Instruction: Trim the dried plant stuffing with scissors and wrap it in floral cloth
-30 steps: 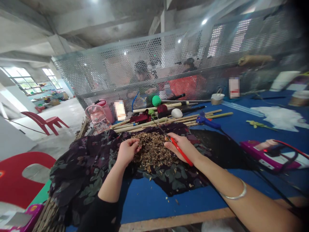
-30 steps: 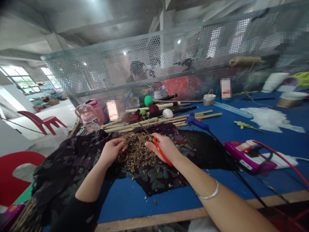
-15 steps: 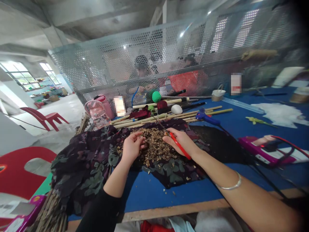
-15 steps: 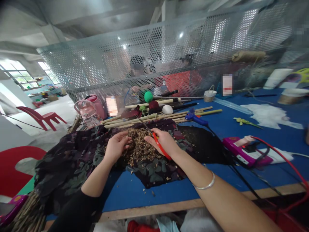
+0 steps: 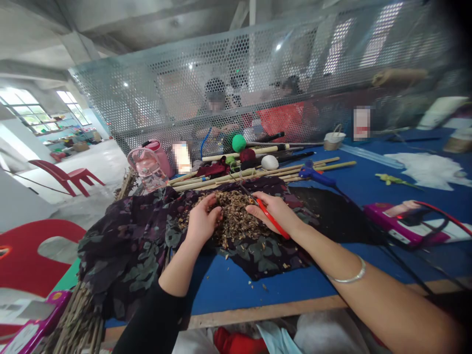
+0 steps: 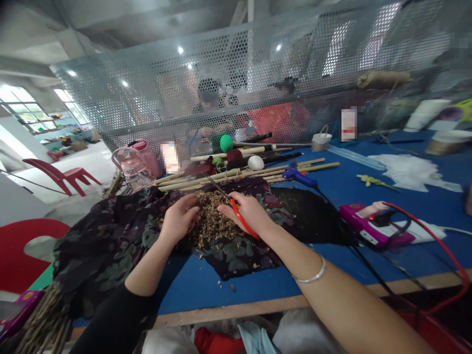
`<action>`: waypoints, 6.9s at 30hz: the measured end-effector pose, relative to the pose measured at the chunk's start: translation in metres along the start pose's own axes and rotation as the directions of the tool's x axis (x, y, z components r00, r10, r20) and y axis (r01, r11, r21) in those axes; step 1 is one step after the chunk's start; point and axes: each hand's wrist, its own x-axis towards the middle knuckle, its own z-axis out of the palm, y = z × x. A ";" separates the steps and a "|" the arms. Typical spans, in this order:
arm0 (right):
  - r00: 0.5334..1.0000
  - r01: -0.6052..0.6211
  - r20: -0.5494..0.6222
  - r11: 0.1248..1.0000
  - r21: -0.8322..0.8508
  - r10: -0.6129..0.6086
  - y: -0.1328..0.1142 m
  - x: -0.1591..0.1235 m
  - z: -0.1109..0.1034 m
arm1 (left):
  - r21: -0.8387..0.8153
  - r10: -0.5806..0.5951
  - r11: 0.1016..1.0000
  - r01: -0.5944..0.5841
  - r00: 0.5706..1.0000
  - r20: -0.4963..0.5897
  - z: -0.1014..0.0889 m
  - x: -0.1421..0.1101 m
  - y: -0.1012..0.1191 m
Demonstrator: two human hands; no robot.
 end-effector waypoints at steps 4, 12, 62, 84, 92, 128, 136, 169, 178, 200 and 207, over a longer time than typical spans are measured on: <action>1.000 -0.009 0.003 1.000 0.013 0.009 0.000 -0.001 0.001 | 0.521 0.284 0.758 -0.391 0.918 0.277 -0.017 -0.008 0.013; 1.000 -0.013 0.028 1.000 0.025 0.012 -0.006 -0.001 -0.001 | 0.606 0.029 0.645 -0.465 0.808 0.589 -0.020 -0.018 0.007; 0.980 0.045 0.200 0.984 -0.173 -0.010 -0.014 -0.008 0.004 | -0.210 -0.069 0.973 0.093 0.990 0.121 0.014 -0.008 0.000; 0.972 0.024 0.233 0.980 -0.195 0.022 -0.014 -0.006 0.005 | -0.464 -0.259 0.831 0.307 0.952 0.165 0.015 -0.006 0.001; 0.973 0.087 0.226 0.974 -0.208 -0.039 -0.016 -0.007 0.006 | -0.608 -0.263 0.726 0.322 0.946 0.188 0.014 -0.006 0.004; 0.955 0.046 0.295 0.976 -0.212 0.019 -0.013 -0.005 -0.002 | -0.348 -0.043 0.936 0.048 0.999 0.022 0.018 -0.011 0.003; 0.962 0.055 0.272 0.984 -0.172 -0.006 -0.020 -0.009 0.002 | -0.373 -0.060 0.926 0.055 0.998 -0.001 0.022 -0.013 0.005; 0.975 0.122 0.208 0.969 -0.215 -0.076 -0.017 -0.008 0.013 | -0.359 0.038 0.933 -0.034 0.999 0.004 0.022 -0.010 -0.005; 0.968 0.098 0.247 0.977 -0.189 -0.050 -0.018 -0.008 0.009 | -0.185 0.033 0.982 -0.035 0.999 -0.017 0.019 -0.010 -0.009; 0.984 0.031 0.176 0.999 -0.032 -0.025 0.014 0.006 -0.021 | 0.684 0.239 0.680 -0.264 0.962 0.134 -0.006 0.008 -0.005; 0.987 0.007 0.163 0.999 -0.054 0.002 0.017 0.007 -0.015 | 0.707 0.221 0.666 -0.240 0.968 0.121 -0.012 0.011 -0.012</action>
